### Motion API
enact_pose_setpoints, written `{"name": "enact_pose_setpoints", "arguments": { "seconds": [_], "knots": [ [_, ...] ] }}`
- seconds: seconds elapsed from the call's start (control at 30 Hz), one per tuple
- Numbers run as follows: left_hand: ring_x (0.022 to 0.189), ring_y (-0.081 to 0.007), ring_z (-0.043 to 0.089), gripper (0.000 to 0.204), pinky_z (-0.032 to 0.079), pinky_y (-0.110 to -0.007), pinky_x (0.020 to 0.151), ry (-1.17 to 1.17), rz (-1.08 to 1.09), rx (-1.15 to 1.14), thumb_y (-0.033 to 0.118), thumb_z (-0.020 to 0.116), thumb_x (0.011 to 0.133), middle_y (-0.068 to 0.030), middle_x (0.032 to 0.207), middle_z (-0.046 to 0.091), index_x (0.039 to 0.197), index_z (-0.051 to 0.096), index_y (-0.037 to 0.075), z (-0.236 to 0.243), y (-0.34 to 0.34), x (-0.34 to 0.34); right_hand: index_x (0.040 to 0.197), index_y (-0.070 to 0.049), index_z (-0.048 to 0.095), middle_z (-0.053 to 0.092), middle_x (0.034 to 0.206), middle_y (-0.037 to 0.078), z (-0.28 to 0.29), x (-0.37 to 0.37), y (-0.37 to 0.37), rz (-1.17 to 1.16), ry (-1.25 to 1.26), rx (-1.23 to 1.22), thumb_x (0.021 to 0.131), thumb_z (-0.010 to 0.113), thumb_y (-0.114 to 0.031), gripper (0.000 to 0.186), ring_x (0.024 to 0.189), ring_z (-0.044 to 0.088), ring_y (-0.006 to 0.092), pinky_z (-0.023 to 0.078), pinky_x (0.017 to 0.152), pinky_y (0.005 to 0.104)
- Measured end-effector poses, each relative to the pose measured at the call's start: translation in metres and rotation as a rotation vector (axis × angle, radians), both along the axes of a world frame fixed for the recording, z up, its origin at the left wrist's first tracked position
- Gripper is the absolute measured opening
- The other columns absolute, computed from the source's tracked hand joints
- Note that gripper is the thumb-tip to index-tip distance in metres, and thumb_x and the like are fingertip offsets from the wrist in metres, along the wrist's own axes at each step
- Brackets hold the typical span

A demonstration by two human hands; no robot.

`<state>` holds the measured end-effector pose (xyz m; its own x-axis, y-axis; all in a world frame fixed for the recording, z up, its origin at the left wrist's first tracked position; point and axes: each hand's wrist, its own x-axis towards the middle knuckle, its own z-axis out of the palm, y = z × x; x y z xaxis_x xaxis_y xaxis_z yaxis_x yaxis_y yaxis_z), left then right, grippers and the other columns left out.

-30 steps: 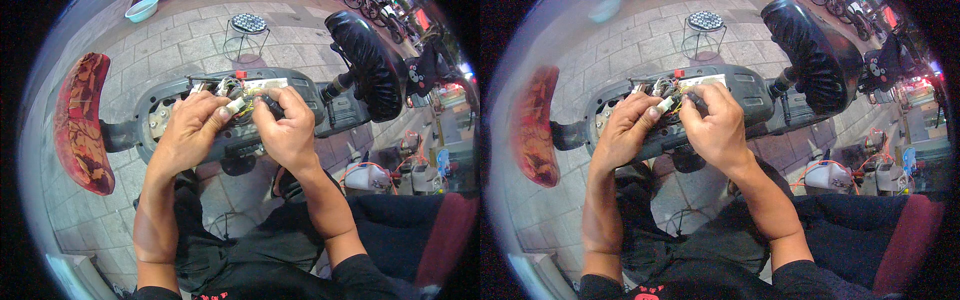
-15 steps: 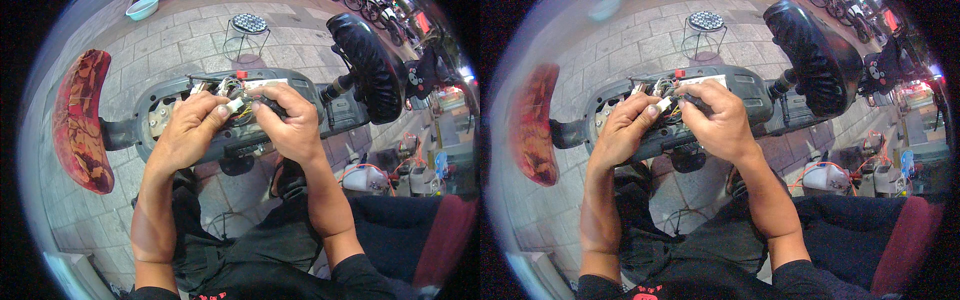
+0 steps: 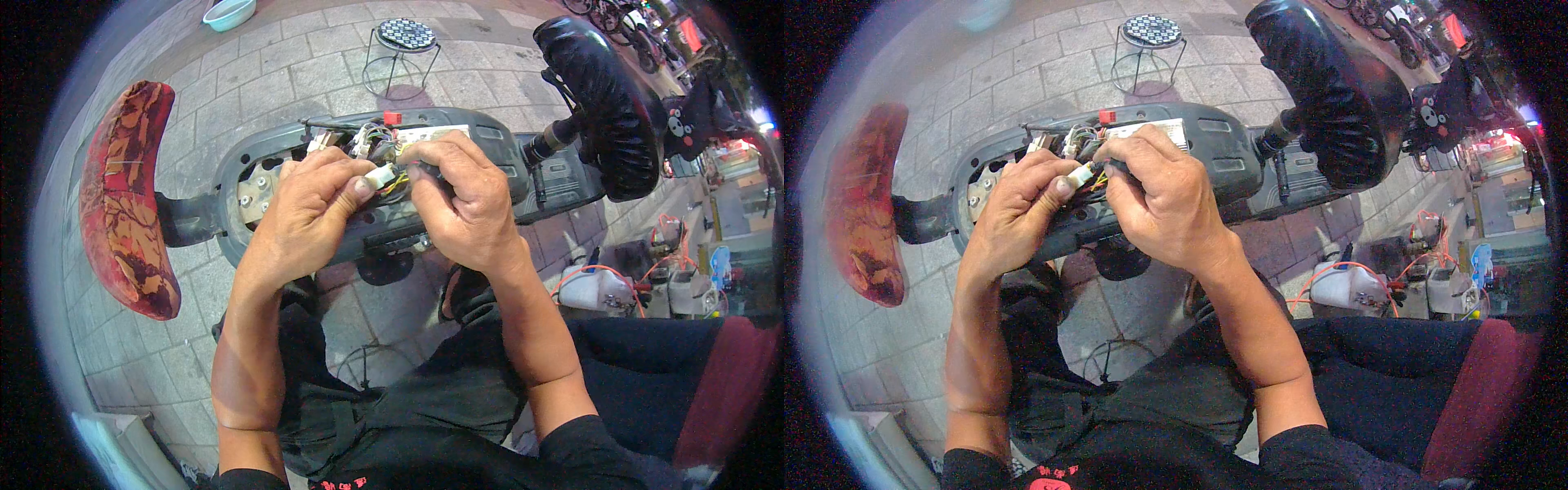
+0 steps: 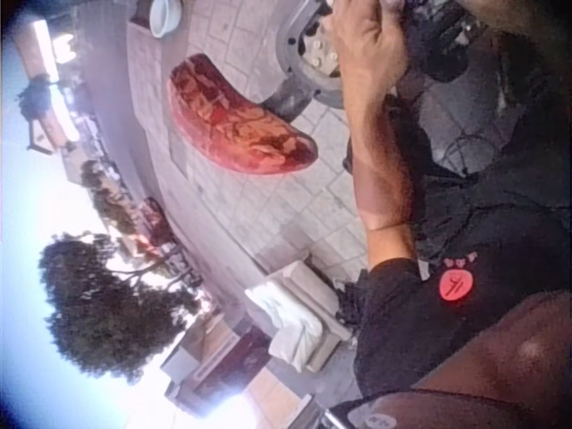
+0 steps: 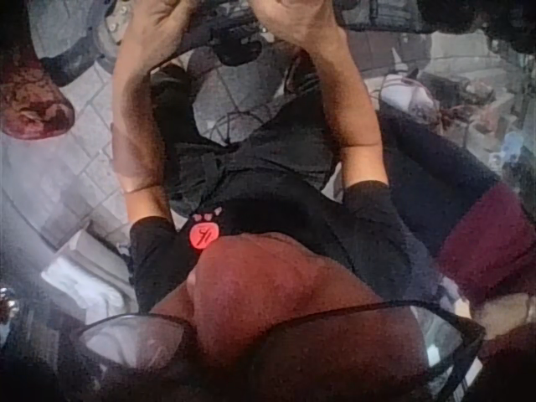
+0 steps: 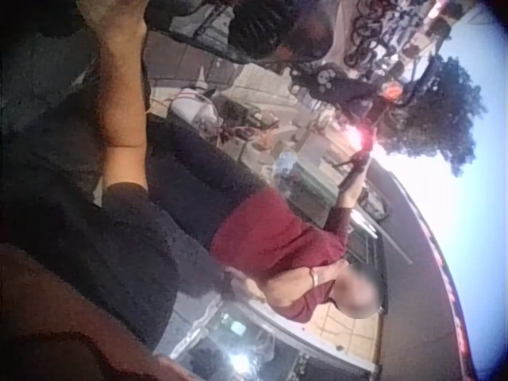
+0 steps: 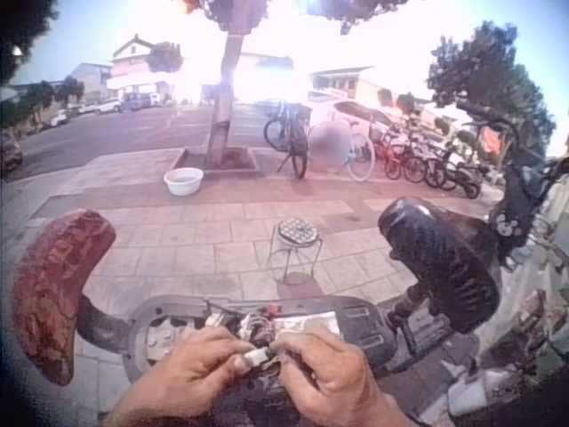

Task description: The person manipulates a bundle of wires and connectors on a scooter, repeatedly disconnecting and reconnecting plugs while handling a silver heat-sinked electronic module. Another person briefly assists by handing over a wire.

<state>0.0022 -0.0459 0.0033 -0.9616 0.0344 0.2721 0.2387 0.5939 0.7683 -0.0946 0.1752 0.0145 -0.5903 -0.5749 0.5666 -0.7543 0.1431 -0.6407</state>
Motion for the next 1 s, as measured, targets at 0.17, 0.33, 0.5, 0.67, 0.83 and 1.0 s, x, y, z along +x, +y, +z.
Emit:
{"name": "enact_pose_setpoints", "arguments": {
  "seconds": [0.17,0.33,0.5,0.67,0.83,1.0],
  "knots": [
    [0.102,-0.0304,0.064,0.024,0.043,-0.044,0.091,0.040,0.037,-0.066,0.024,0.066,0.110,-0.0101,0.101,0.069,0.119,0.079,0.005,0.005,0.004,-0.001,0.116,0.000,0.073,0.070,0.104,0.018,-0.005,0.001,0.001,0.013,-0.011,0.006,0.093,0.069,0.002,0.023,0.090,0.072,0.0365,0.058,0.081,0.0440],
    [0.098,-0.0268,0.068,0.024,0.052,-0.041,0.089,0.035,0.023,0.085,0.021,0.072,0.108,-0.0090,0.103,0.073,0.124,0.079,0.005,-0.003,0.003,-0.004,0.116,0.000,0.073,0.071,0.105,0.020,-0.010,0.000,0.000,-0.029,-0.030,-0.014,0.096,0.069,0.000,0.021,0.096,0.072,0.0378,0.058,0.086,0.0449],
    [0.106,-0.0120,0.069,0.035,0.056,-0.029,0.097,-0.098,0.083,0.592,0.018,0.076,0.109,-0.0012,0.112,0.076,0.138,0.072,-0.001,-0.002,-0.002,-0.002,0.114,-0.001,0.076,0.073,0.106,0.018,-0.007,0.006,0.010,-0.194,-0.130,-0.070,0.099,0.069,-0.004,0.017,0.096,0.074,0.0326,0.058,0.087,0.0408],
    [0.098,-0.0128,0.072,0.033,0.061,-0.026,0.076,0.010,0.334,0.892,0.021,0.074,0.111,-0.0063,0.119,0.078,0.139,0.071,0.005,-0.006,-0.018,-0.001,0.115,0.000,0.078,0.076,0.104,0.017,-0.013,0.006,0.011,-0.305,-0.348,-0.099,0.101,0.070,-0.008,0.018,0.095,0.074,0.0240,0.057,0.086,0.0351],
    [0.099,-0.0141,0.073,0.034,0.059,-0.026,0.071,0.175,0.454,0.598,0.021,0.072,0.112,-0.0080,0.119,0.078,0.141,0.071,0.005,-0.006,-0.021,0.001,0.121,-0.002,0.081,0.067,0.079,-0.005,-0.013,-0.003,0.000,-0.367,-0.437,-0.129,0.106,0.073,-0.013,0.020,0.066,0.056,0.0015,0.043,0.057,0.0232],
    [0.097,-0.0149,0.073,0.031,0.056,-0.027,0.085,0.291,0.610,0.642,0.014,0.069,0.112,-0.0104,0.118,0.078,0.140,0.069,0.000,-0.004,-0.041,0.001,0.120,-0.002,0.080,0.068,0.078,-0.004,-0.007,-0.013,-0.005,-0.351,-0.537,-0.144,0.105,0.077,-0.018,0.023,0.061,0.056,0.0021,0.043,0.053,0.0228]
  ]
}}
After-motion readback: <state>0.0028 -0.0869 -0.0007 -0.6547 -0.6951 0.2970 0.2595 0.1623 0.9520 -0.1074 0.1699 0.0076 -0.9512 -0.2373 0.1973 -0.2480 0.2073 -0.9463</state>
